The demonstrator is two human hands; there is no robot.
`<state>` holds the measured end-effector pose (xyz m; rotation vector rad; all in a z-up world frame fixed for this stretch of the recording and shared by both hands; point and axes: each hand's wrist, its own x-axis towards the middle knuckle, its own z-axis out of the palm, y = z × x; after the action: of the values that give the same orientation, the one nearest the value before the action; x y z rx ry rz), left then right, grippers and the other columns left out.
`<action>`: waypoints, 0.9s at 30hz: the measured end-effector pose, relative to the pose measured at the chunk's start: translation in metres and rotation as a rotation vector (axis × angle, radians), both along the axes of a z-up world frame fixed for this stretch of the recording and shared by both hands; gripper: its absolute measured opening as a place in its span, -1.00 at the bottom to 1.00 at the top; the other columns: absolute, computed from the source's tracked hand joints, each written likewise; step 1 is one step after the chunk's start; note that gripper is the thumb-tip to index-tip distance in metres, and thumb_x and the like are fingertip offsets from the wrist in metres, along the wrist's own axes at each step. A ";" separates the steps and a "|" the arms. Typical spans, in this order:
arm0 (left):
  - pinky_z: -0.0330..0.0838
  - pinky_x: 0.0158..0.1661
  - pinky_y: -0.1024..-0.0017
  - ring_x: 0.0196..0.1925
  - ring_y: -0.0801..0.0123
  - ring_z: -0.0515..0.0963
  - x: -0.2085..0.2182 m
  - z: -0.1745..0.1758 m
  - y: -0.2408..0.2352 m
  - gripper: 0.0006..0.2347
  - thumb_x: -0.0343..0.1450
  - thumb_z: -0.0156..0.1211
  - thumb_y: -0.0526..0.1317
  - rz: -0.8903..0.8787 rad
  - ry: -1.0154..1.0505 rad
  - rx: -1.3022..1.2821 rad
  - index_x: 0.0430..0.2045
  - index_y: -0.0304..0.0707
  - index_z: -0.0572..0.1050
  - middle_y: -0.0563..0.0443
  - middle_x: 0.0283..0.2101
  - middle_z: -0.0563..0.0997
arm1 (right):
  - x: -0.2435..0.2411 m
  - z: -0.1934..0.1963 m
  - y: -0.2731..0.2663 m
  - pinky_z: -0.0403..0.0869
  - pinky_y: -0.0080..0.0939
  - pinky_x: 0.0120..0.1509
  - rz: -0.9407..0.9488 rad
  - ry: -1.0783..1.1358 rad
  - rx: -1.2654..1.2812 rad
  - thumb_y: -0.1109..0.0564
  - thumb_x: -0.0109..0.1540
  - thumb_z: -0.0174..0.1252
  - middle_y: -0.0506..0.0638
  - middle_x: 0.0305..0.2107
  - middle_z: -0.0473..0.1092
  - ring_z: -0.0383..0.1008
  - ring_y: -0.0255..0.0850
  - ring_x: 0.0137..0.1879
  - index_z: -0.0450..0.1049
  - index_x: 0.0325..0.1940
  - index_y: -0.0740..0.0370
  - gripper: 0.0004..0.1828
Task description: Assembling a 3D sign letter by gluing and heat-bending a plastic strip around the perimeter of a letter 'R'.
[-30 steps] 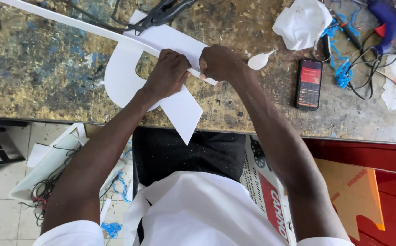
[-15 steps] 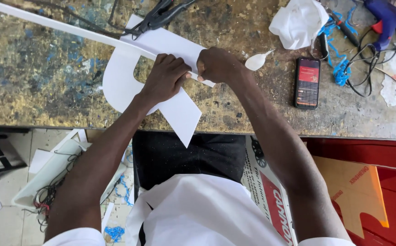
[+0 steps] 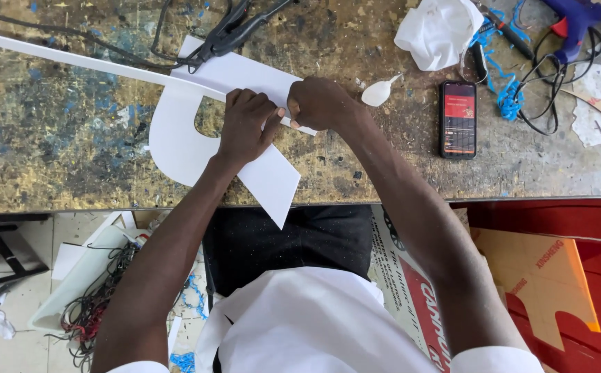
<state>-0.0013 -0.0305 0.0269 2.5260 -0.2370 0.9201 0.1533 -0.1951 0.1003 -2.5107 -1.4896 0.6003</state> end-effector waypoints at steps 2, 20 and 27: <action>0.29 0.14 0.08 -0.20 0.16 0.56 -0.003 0.002 -0.002 -0.58 0.83 -0.04 0.01 0.000 0.002 0.008 -0.39 -0.12 0.58 0.05 -0.44 0.42 | -0.002 -0.011 0.000 0.69 0.39 0.07 0.013 -0.019 0.002 0.05 0.28 0.44 0.42 -0.12 0.65 0.70 0.46 0.07 0.68 0.14 0.33 -0.59; 0.21 0.07 0.15 -0.17 0.16 0.44 0.000 0.004 -0.001 -0.64 0.80 -0.01 -0.07 0.013 -0.037 0.062 -0.39 -0.18 0.52 0.04 -0.35 0.42 | -0.051 -0.031 -0.075 0.04 0.70 0.80 -0.161 -0.006 0.603 -0.36 0.32 0.29 0.37 0.74 -0.20 -0.26 0.51 0.82 0.04 0.84 0.12 0.13; 0.25 0.14 0.16 -0.18 0.22 0.53 0.004 -0.012 0.001 -0.63 0.79 0.03 -0.02 0.018 -0.030 0.038 -0.43 -0.07 0.52 0.10 -0.41 0.40 | -0.049 -0.052 -0.087 0.03 0.70 0.79 -0.352 0.381 0.802 -0.07 0.17 0.79 0.48 0.75 -0.23 -0.28 0.60 0.80 -0.25 0.89 0.18 0.56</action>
<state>0.0030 -0.0293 0.0149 2.5543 -0.2439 0.9700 0.1042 -0.2816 0.0479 -1.8265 -0.8701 0.3024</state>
